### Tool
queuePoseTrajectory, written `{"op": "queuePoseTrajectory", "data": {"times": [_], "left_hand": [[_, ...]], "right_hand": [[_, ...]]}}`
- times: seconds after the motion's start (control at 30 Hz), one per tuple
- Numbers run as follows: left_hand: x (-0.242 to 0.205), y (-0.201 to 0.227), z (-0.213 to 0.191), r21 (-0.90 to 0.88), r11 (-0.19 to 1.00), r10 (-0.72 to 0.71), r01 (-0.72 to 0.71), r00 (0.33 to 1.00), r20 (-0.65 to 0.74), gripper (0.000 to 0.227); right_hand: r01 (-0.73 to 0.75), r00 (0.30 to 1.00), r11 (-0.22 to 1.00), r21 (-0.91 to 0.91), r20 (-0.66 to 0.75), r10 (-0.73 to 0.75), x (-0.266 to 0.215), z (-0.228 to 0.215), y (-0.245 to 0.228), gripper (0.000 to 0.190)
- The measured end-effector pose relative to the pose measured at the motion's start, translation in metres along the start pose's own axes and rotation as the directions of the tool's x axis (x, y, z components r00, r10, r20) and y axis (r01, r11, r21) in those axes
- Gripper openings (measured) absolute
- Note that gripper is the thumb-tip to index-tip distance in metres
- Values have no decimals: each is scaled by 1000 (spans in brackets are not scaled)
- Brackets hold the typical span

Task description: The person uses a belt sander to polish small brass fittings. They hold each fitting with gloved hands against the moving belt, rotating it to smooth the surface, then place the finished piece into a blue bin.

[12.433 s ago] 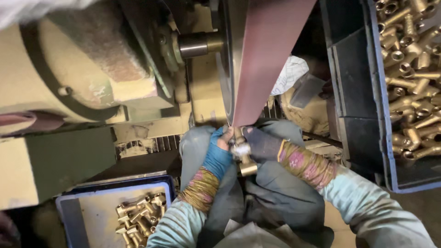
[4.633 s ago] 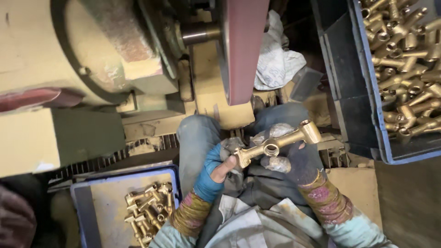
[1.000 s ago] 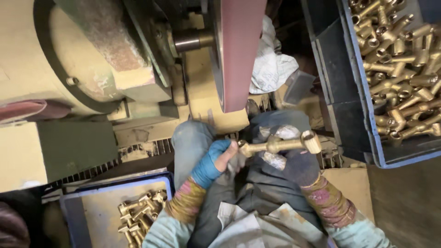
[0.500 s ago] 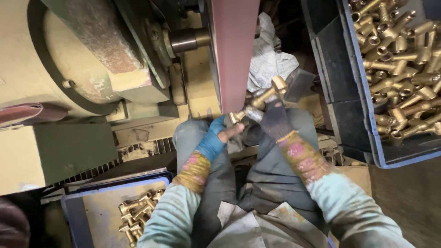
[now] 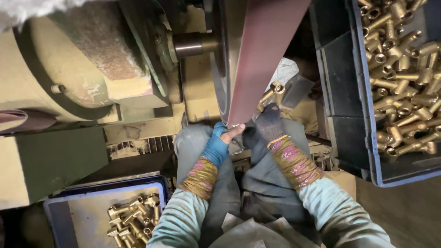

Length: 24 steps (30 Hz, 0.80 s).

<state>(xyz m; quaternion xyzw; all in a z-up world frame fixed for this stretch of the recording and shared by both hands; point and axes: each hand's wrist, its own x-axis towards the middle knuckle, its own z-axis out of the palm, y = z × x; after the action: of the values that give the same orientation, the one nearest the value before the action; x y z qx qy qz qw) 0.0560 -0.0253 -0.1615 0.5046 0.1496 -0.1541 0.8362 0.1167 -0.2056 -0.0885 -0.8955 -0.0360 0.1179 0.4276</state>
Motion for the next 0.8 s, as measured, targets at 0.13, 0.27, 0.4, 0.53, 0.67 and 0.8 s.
{"op": "queuePoseTrajectory", "data": {"times": [0.13, 0.27, 0.4, 0.53, 0.67, 0.8], "left_hand": [[18, -17, -6, -123, 991, -56, 59, 998, 27, 37], [9, 1, -1, -96, 992, -76, 77, 997, 18, 34], [-26, 38, 2, 89, 993, 77, -83, 995, 69, 35], [-22, 64, 9, 96, 995, -35, 29, 998, 57, 36], [-16, 76, 7, 168, 980, -117, 109, 993, 35, 36], [-21, 74, 3, 156, 985, 41, -69, 984, 176, 43]], "right_hand": [[-31, 1000, 999, 20, 2, 30, -1, 6, 0, 33], [-43, 999, 998, 51, 0, 43, -10, 8, -4, 32], [-58, 998, 995, 82, -1, 58, -19, 10, -2, 31], [-71, 997, 993, 98, 7, 70, -22, 12, -5, 31], [-85, 996, 987, 136, 10, 85, -18, 8, -11, 30], [-134, 991, 965, 226, 40, 128, -24, 5, -9, 30]]}}
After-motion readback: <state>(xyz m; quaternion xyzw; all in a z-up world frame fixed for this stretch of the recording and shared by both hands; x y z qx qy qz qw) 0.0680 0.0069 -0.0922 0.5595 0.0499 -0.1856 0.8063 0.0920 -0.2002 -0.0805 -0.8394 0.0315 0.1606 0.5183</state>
